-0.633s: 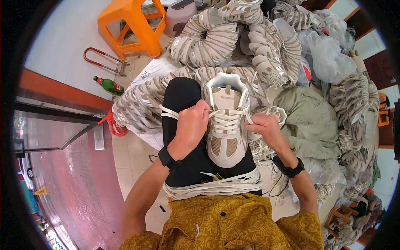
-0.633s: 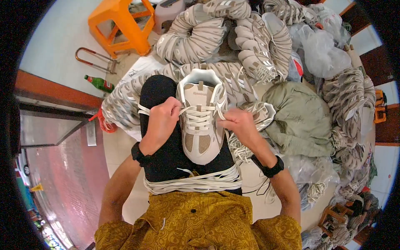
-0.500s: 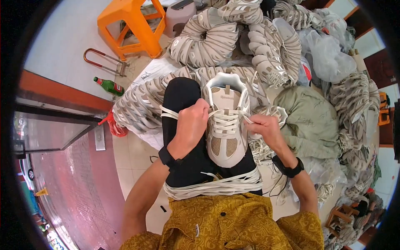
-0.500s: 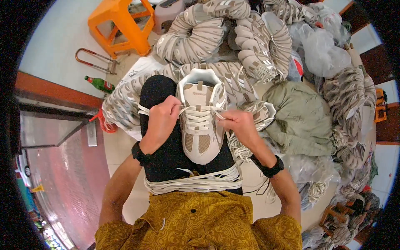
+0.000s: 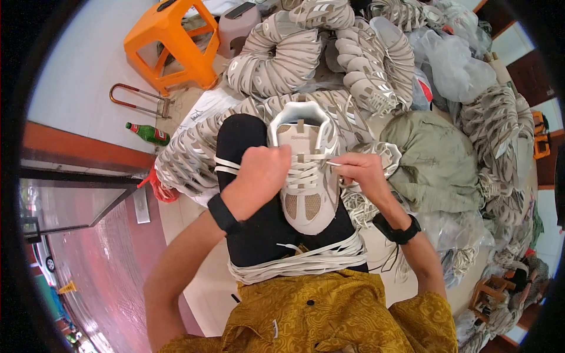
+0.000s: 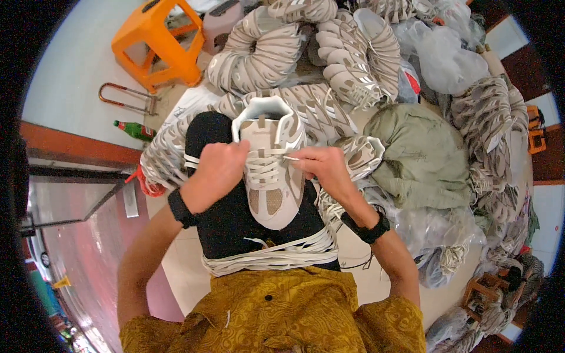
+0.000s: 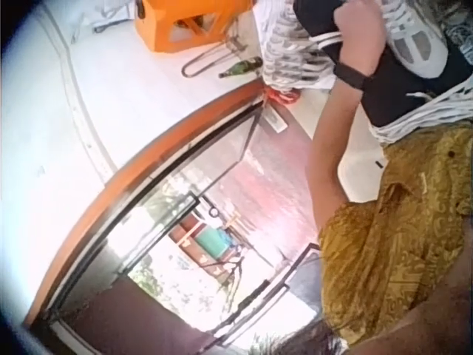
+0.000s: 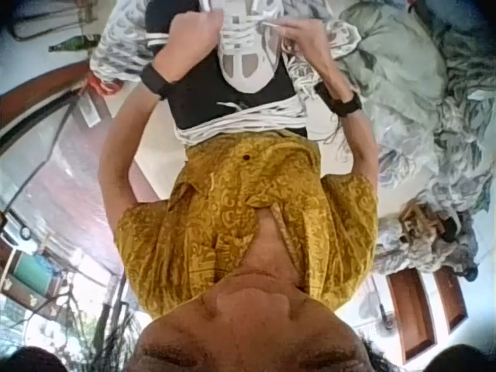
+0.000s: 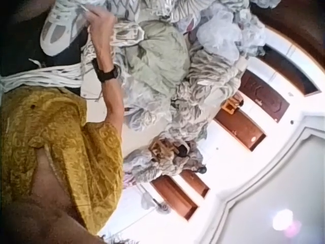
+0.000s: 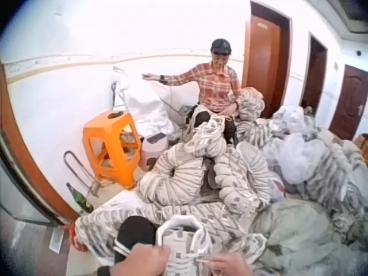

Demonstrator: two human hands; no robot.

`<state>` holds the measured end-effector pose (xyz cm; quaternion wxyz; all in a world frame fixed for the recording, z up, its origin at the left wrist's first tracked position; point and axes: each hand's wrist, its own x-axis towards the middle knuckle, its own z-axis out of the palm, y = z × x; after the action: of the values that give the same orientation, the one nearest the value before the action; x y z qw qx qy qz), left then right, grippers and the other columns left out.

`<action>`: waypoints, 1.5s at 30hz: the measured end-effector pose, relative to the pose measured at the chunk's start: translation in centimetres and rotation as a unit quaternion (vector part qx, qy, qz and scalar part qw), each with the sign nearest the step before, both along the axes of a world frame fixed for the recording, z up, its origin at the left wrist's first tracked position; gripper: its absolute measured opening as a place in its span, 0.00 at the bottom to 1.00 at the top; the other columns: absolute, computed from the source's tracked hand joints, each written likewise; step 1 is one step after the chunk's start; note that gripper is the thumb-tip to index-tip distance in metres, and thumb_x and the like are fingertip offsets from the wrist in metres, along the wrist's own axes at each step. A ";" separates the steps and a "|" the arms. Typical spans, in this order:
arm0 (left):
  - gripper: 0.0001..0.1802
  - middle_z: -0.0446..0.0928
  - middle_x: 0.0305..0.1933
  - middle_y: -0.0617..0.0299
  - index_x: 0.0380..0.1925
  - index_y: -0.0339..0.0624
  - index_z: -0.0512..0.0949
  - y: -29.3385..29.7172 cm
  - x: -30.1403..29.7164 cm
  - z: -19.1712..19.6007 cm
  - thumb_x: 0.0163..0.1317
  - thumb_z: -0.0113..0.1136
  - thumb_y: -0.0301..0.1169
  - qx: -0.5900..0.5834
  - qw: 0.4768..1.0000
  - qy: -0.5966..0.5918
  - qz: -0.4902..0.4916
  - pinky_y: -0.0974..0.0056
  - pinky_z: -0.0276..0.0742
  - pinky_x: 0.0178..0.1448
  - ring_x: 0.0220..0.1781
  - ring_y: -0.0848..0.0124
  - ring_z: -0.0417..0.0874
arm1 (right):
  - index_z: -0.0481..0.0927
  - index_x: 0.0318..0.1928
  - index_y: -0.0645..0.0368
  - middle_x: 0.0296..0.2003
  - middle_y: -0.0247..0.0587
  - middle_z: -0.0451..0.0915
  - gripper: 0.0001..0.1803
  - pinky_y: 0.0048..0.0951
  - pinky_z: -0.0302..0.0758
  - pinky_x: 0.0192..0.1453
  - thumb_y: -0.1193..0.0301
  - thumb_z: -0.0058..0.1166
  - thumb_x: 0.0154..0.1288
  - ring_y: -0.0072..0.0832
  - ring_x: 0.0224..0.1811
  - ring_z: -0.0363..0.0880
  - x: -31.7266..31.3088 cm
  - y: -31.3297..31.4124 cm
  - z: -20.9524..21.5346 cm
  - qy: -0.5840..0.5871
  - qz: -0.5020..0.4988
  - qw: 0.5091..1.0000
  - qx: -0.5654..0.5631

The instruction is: Lacing a new beige and white sneaker in a shoe manufacturing facility.

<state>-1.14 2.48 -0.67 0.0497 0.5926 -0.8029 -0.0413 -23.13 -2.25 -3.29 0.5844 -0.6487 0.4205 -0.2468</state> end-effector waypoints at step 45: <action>0.06 0.73 0.23 0.46 0.21 0.36 0.76 -5.7 -2.5 0.0 0.43 0.52 0.26 0.139 0.982 0.112 -0.068 0.55 0.71 0.31 0.27 0.51 0.76 | 0.74 0.34 0.57 0.25 0.40 0.73 0.13 0.36 0.70 0.33 0.68 0.53 0.44 0.39 0.31 0.74 2.5 -2.7 -0.1 0.124 0.040 0.896 -0.425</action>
<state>-3.61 -3.20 -0.67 0.0535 0.5293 -0.8171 -0.2220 -20.66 -4.93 -3.39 0.2050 -0.8768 0.3184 -0.2962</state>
